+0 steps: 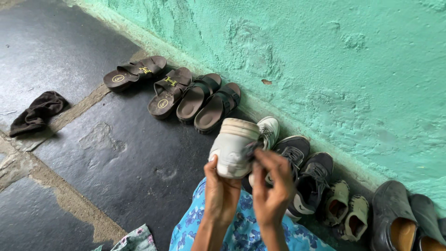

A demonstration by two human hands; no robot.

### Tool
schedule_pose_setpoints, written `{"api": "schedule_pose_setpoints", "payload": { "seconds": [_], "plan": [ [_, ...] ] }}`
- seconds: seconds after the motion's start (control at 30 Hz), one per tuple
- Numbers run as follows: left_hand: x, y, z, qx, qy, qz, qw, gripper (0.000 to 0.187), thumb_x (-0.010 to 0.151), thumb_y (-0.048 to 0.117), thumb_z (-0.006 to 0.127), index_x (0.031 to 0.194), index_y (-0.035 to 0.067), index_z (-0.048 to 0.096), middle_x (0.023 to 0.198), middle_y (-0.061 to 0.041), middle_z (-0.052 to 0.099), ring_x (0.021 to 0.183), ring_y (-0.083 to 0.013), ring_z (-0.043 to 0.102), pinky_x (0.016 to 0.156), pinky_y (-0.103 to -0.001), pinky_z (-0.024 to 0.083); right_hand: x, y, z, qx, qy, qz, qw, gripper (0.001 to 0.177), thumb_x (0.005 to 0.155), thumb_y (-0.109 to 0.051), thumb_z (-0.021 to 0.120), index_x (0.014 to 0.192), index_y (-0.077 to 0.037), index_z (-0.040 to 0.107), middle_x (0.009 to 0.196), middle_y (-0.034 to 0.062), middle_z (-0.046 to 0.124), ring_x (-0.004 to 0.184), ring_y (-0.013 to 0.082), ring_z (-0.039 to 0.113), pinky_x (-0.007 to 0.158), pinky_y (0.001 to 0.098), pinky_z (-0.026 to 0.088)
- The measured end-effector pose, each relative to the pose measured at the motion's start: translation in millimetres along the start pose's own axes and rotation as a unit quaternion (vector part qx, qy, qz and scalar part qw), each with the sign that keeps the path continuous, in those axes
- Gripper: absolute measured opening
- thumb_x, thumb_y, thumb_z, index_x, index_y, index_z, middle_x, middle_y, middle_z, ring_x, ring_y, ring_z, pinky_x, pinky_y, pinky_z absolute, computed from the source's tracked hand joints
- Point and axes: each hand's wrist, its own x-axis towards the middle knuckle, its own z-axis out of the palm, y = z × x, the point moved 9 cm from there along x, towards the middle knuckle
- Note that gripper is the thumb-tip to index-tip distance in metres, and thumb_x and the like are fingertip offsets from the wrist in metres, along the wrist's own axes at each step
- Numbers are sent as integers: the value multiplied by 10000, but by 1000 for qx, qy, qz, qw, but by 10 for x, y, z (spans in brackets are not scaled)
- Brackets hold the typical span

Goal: The person sits on the floor and wipes several pairs of shoes with a dark cloth. They handle white sneakers, black formal shoes, and dark loafers one at a time, rubbing the uppers and sides before placing each shoe back in line.

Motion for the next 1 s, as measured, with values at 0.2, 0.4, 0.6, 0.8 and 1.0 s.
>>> {"api": "schedule_pose_setpoints", "payload": {
  "seconds": [0.2, 0.4, 0.6, 0.8, 1.0],
  "plan": [
    [232, 167, -418, -176, 11, -39, 983, 335, 1042, 295, 508, 1169, 3, 613, 1093, -92, 713, 986, -200, 697, 930, -373, 580, -191, 149, 147, 25, -28, 100, 994, 228, 911, 11, 714, 1109, -100, 735, 1089, 61, 736, 975, 170, 707, 840, 278, 543],
    [247, -6, -415, -190, 50, -120, 973, 310, 997, 295, 516, 1106, 27, 631, 994, -84, 730, 883, -201, 713, 868, -370, 602, -198, -121, 207, 50, -24, -8, 998, 259, 923, -29, 737, 1156, -137, 770, 1135, 77, 686, 927, 151, 673, 794, 268, 555],
    [256, -131, -435, -312, 26, -192, 930, 138, 980, 154, 627, 945, 22, 638, 845, -61, 697, 740, -162, 692, 708, -287, 626, -77, 696, 98, 52, 34, 121, 991, 238, 1004, 8, 648, 1208, -71, 740, 1169, 62, 680, 1003, 143, 693, 866, 268, 589],
    [310, -11, -353, -355, -56, -199, 912, 62, 931, 57, 590, 883, 39, 624, 793, -33, 667, 669, -132, 648, 651, -260, 609, -272, 687, 323, 188, 11, 209, 960, 200, 935, -19, 695, 1132, -17, 660, 1055, 42, 635, 837, 105, 700, 656, 239, 597],
    [404, 183, -460, -333, -73, -192, 920, 104, 936, 125, 664, 865, 60, 624, 773, -20, 663, 638, -117, 643, 586, -253, 593, -518, 673, 581, 206, -85, 256, 941, 229, 916, -27, 729, 1133, 9, 661, 957, 71, 714, 723, 108, 675, 609, 232, 557]
  ]
}}
